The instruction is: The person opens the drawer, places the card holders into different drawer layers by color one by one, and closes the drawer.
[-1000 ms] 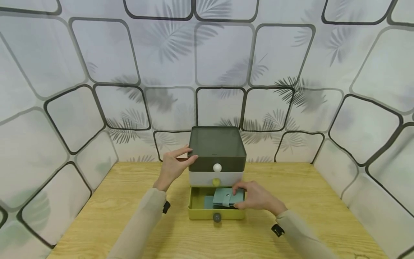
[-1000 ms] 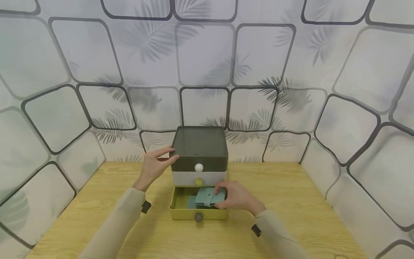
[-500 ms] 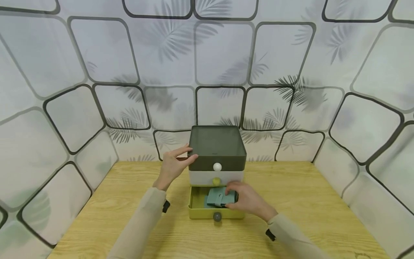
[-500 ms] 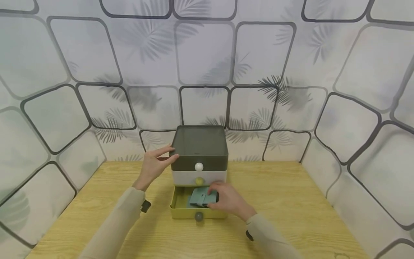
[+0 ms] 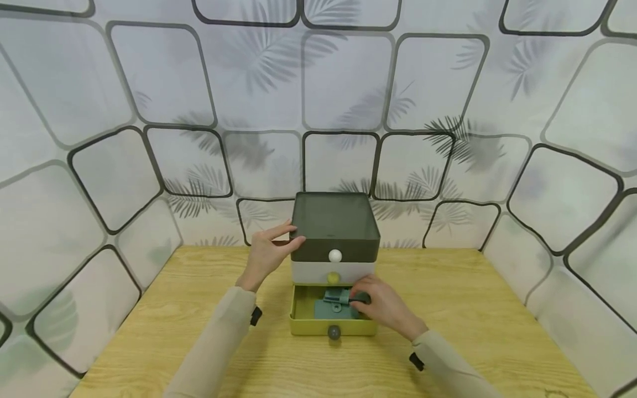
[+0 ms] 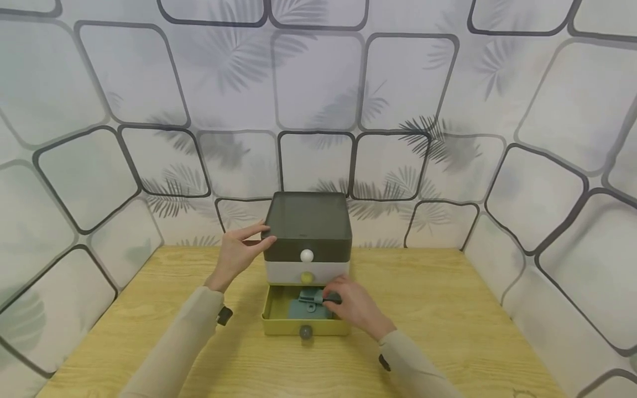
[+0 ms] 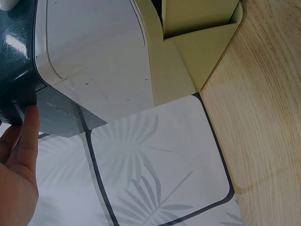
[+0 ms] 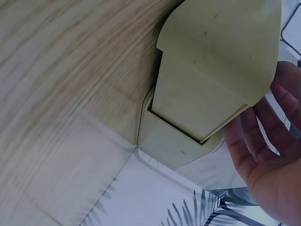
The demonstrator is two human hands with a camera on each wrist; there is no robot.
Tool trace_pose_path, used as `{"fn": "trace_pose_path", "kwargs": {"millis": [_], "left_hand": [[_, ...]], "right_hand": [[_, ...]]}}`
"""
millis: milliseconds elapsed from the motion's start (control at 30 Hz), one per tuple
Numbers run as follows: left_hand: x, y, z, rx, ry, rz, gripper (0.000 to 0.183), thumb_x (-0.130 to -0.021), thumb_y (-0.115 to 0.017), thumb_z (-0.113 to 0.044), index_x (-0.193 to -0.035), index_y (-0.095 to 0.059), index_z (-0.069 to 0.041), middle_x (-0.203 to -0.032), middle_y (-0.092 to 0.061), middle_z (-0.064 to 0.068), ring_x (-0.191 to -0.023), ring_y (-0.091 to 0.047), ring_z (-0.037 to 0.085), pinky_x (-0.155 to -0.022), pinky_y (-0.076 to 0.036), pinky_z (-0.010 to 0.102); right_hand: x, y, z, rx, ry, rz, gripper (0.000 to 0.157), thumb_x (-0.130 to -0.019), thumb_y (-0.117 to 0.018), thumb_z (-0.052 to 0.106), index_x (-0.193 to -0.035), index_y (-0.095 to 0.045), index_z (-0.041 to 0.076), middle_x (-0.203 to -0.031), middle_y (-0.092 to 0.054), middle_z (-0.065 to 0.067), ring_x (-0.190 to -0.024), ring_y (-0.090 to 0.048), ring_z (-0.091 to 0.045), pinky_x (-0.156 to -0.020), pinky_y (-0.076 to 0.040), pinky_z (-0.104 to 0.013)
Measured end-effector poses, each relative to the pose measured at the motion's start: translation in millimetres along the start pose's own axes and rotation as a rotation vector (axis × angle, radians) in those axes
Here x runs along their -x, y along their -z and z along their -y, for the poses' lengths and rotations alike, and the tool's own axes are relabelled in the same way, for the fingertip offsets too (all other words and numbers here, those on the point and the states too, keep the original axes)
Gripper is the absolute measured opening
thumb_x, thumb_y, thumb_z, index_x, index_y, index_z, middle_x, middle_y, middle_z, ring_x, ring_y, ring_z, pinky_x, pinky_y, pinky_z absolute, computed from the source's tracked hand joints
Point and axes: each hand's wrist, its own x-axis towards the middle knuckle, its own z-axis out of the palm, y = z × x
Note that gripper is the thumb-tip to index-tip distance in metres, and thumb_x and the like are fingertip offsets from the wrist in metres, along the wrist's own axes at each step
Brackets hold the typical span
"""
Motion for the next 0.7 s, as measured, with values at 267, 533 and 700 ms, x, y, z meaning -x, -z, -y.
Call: {"fn": "trace_pose_path", "kwargs": {"millis": [267,533,700], "left_hand": [[-0.9,0.6,0.9,-0.008,-0.004,0.006,0.041,-0.085,-0.078,-0.036,-0.117,-0.074,-0.012,-0.137,-0.059,0.011,-0.094,-0.074,0.023,-0.075,-0.062,0.025],[-1.6,0.6,0.7,0.007,-0.008,0.009,0.041,-0.085,-0.078,-0.036,-0.117,-0.074,-0.011,-0.137,-0.060,0.012,-0.095,-0.073,0.027,-0.075,-0.062,0.025],[-0.4,0.6,1.5,0.013,0.004,0.006,0.041,-0.084,-0.078,-0.035,-0.117,-0.074,-0.010,-0.137,-0.060,0.010,-0.092,-0.074,0.024,-0.075,-0.062,0.025]], "right_hand": [[6.2,0.7,4.5,-0.033,0.004,0.008,0.008,-0.086,-0.077,0.017,-0.094,-0.073,0.018,-0.091,-0.063,0.007,-0.082,-0.062,-0.010,-0.070,-0.056,-0.026],[13.8,-2.8,12.6,-0.054,0.044,0.007,0.007,-0.088,-0.075,0.016,-0.095,-0.074,0.014,-0.085,-0.060,0.008,-0.076,-0.057,-0.005,-0.065,-0.053,-0.019],[19.0,-8.1,19.7,-0.018,0.122,-0.022,0.005,-0.088,-0.075,0.017,-0.093,-0.075,0.015,-0.082,-0.060,0.009,-0.070,-0.054,0.001,-0.058,-0.049,-0.013]]}}
